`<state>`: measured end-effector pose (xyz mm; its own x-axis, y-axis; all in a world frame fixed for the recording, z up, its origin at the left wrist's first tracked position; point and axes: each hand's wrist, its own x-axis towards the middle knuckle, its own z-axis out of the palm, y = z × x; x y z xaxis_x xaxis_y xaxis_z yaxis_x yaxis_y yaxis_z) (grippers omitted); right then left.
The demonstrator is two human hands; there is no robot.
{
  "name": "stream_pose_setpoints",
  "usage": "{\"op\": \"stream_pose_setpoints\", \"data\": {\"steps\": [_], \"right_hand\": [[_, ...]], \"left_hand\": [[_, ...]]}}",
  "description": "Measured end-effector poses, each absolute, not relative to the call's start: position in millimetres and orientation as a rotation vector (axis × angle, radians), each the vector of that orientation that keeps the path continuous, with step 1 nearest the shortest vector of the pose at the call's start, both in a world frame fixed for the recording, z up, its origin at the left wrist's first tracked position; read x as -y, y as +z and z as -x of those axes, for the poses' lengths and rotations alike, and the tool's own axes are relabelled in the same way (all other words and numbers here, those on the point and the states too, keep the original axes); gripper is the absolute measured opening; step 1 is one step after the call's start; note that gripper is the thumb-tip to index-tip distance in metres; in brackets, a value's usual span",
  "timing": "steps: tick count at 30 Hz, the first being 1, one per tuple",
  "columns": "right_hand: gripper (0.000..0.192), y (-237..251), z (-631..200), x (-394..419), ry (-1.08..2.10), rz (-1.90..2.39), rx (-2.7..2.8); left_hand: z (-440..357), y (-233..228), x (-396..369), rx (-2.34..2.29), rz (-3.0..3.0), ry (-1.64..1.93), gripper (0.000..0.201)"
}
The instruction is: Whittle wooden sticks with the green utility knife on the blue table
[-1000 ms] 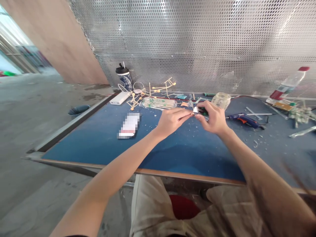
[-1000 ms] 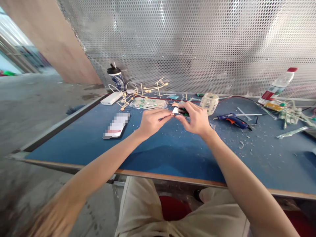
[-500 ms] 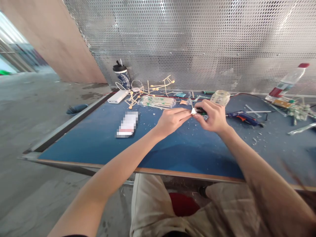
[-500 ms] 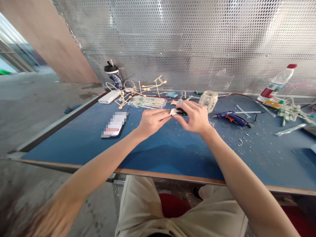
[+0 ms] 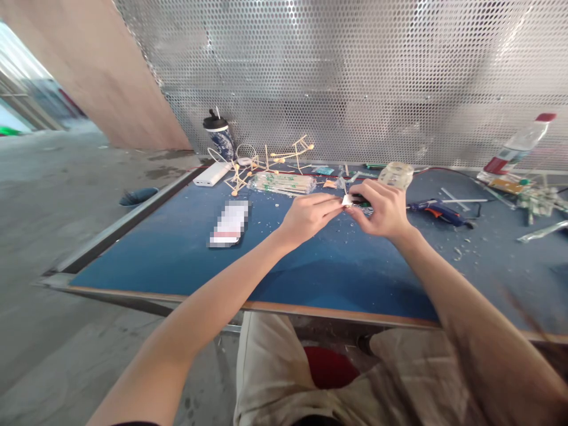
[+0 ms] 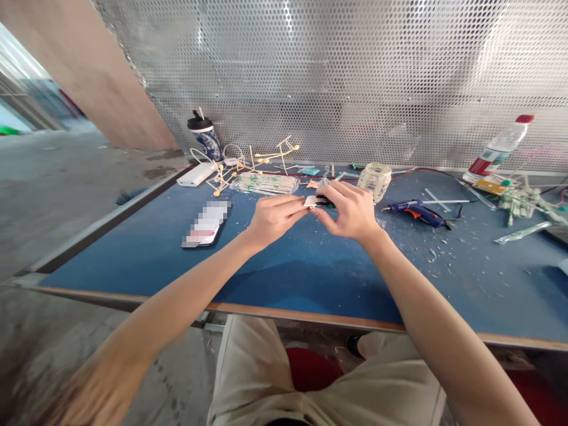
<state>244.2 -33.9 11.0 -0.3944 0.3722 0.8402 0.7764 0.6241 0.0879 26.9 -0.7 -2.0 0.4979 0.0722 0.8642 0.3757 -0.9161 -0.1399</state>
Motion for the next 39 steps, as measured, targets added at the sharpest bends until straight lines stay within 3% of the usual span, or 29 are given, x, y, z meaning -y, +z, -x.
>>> {"op": "stream_pose_setpoints", "data": {"steps": [16,24,39], "right_hand": [[0.033,1,-245,30,-0.669,0.984,2.009],[0.033,4,-246,30,-0.572,0.941,1.925],[0.030,5,-245,30,-0.594,0.962,1.987]], "left_hand": [[-28,6,6,0.470,2.515,-1.358,0.024],[-33,1,8,0.443,2.492,-1.475,0.014],[-33,-1,5,0.450,2.498,-1.402,0.015]]}}
